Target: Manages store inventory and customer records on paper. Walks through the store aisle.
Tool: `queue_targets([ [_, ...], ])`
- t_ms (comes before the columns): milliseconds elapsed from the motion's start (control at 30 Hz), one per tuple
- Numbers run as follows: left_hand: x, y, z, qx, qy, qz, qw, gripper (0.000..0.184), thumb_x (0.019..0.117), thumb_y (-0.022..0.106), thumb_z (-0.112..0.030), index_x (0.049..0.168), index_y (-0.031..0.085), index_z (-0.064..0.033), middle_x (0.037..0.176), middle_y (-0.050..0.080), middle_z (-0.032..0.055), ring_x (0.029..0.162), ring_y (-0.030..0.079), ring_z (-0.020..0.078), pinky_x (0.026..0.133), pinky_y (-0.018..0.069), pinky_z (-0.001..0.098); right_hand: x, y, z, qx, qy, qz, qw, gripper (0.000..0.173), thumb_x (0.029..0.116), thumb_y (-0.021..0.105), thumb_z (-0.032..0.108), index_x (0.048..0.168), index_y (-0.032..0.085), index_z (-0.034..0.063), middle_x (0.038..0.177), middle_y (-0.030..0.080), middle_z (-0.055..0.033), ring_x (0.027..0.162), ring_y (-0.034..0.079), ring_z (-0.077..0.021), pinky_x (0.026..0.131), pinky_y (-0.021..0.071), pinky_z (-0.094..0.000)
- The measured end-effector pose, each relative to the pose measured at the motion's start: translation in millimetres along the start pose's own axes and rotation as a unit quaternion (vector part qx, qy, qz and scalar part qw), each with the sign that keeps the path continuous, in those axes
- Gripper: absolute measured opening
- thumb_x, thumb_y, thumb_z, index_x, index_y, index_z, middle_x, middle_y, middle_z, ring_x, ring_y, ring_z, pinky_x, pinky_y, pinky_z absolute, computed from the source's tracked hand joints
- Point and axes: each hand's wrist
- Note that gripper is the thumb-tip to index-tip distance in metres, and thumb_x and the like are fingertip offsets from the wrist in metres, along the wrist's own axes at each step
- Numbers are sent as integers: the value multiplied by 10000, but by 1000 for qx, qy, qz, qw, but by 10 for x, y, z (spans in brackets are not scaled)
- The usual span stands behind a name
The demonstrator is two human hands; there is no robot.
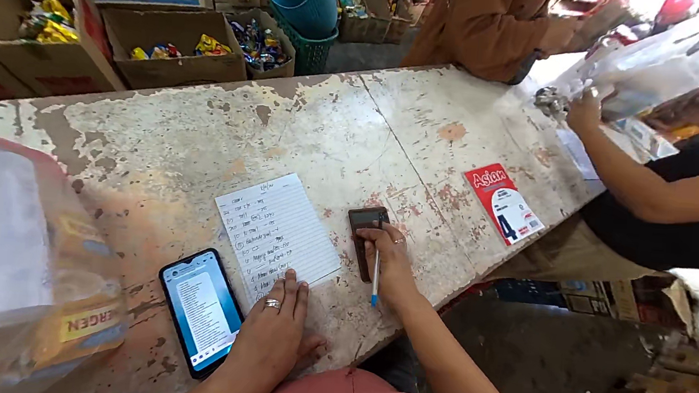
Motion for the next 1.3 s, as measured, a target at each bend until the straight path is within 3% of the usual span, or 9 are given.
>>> queue_targets([
  [100,-3,29,7,3,0,-19,1000,963,897,424,-750,1343,603,84,1413,568,299,1224,636,434,893,569,505,-16,67,0,-40,-33,-23,998,250,1030,509,116,1157,711,41,1191,738,-93,1316,574,-369,1154,341,-612],
  [233,4,52,18,13,6,-38,999,974,885,420,-762,1322,618,86,1383,590,303,1191,656,430,870,578,496,25,55,10,2,-17,-36,999,269,1013,519,125,1197,669,-1,1236,710,-133,1314,565,-385,1159,343,-595],
  [400,4,53,28,14,12,-42,999,952,891,430,-750,1317,625,79,1370,600,302,1178,664,432,865,581,496,84,-106,23,-5,-1,36,999,276,996,496,60,1205,668,5,1251,701,-126,1369,519,-377,1205,240,-637],
  [533,-2,58,32,5,11,-48,999,926,889,477,-723,1317,622,84,1369,599,307,1172,665,438,847,583,506,-206,-237,-101,3,-87,-96,992,248,928,506,62,1086,693,24,1120,749,-88,1236,638,-315,1157,343,-631],
  [633,-6,58,28,1,11,-47,999,931,899,446,-727,1312,622,88,1367,597,311,1172,661,447,847,582,509,-494,-231,-145,-21,-105,-95,990,204,967,474,119,1078,645,105,1075,754,-32,1194,646,-247,1162,315,-601],
  [733,0,27,16,1,10,-30,999,932,905,447,-722,1323,612,94,1386,585,310,1196,648,448,867,576,509,-646,-170,-164,-50,-80,-52,994,272,954,475,125,1139,671,87,1152,750,-60,1247,624,-344,1120,317,-690],
  [867,-15,-1,20,14,6,-11,1000,910,912,465,-705,1335,606,88,1411,571,301,1214,645,428,889,571,495,-650,-136,-215,-33,-39,-89,995,272,932,494,138,1119,671,55,1173,741,-76,1247,618,-344,1142,330,-639],
  [1033,-3,-9,15,9,4,-11,1000,896,918,469,-698,1334,609,83,1406,576,298,1219,644,423,891,572,493,-820,-44,-178,-30,-94,-101,990,196,1002,479,199,1117,605,103,1116,734,-75,1227,620,-278,1178,326,-546],
  [1300,22,8,18,-2,6,-18,1000,913,891,517,-702,1336,606,90,1398,581,302,1210,646,437,887,574,506,-344,-82,-76,-44,-34,-50,997,277,946,540,154,1131,702,25,1145,745,-111,1258,608,-411,1115,341,-688],
])
Point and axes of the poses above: each hand's wrist, its own x-axis towards the middle knuckle, its own y-axis out of the palm, z = x × y
